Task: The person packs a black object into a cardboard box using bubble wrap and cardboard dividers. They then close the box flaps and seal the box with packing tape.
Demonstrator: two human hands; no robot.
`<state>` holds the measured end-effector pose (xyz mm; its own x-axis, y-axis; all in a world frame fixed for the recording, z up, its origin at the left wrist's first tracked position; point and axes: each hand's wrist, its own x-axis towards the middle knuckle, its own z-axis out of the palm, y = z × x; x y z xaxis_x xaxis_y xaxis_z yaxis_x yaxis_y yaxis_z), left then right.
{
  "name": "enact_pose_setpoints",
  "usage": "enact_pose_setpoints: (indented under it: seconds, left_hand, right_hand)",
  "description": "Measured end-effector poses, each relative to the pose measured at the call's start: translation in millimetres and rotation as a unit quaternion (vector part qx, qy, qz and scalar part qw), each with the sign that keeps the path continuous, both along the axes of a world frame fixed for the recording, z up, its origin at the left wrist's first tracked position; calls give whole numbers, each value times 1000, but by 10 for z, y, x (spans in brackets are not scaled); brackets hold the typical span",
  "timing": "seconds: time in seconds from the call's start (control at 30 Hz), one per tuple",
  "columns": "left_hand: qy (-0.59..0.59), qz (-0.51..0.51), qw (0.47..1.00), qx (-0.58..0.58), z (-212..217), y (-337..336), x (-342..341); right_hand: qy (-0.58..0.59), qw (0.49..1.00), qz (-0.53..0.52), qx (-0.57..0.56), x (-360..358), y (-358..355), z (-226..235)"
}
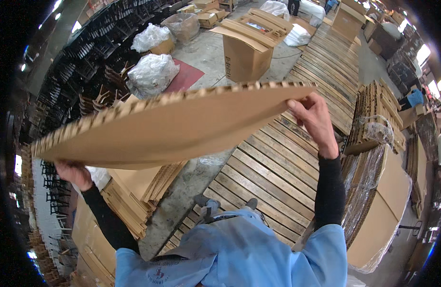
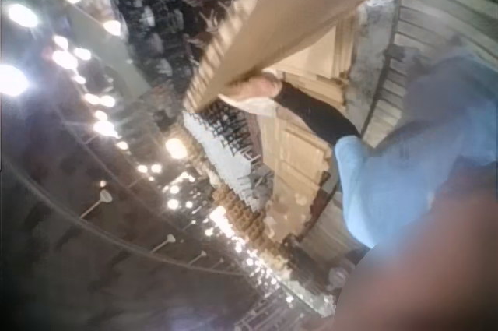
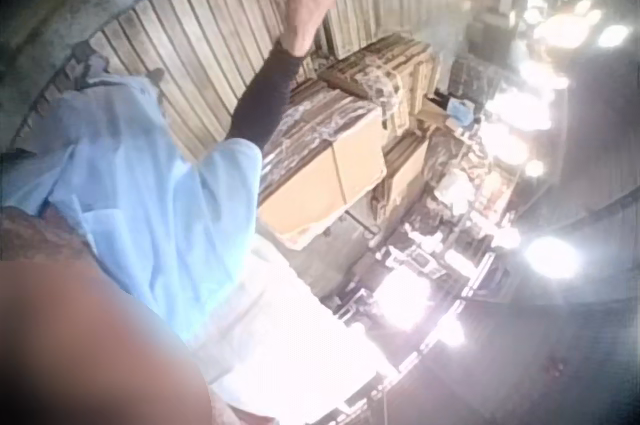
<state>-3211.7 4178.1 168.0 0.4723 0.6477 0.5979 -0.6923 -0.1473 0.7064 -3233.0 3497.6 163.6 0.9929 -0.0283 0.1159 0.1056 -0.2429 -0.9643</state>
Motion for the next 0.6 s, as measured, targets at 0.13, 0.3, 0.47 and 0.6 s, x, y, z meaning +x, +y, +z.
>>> enact_pose_setpoints:
  seconds: [0.13,0.3,0.47,0.6]
  left_hand:
    - [67,-81,989,106,408,-1033,269]
    - [177,-261,936,156,477,-2613,861]
    - [202,-409,871,183,167,-4154,1409]
    - [242,-454,841,168,-11,-5005,2171]
  right_hand:
    - [-123,990,-59,32,-256,-637,-96]
    - [-212,928,-238,194,-701,-1576,-491]
    - [-205,892,-310,257,-1272,-2771,-959]
    - [-146,909,-262,290,-1480,-3041,-1528]
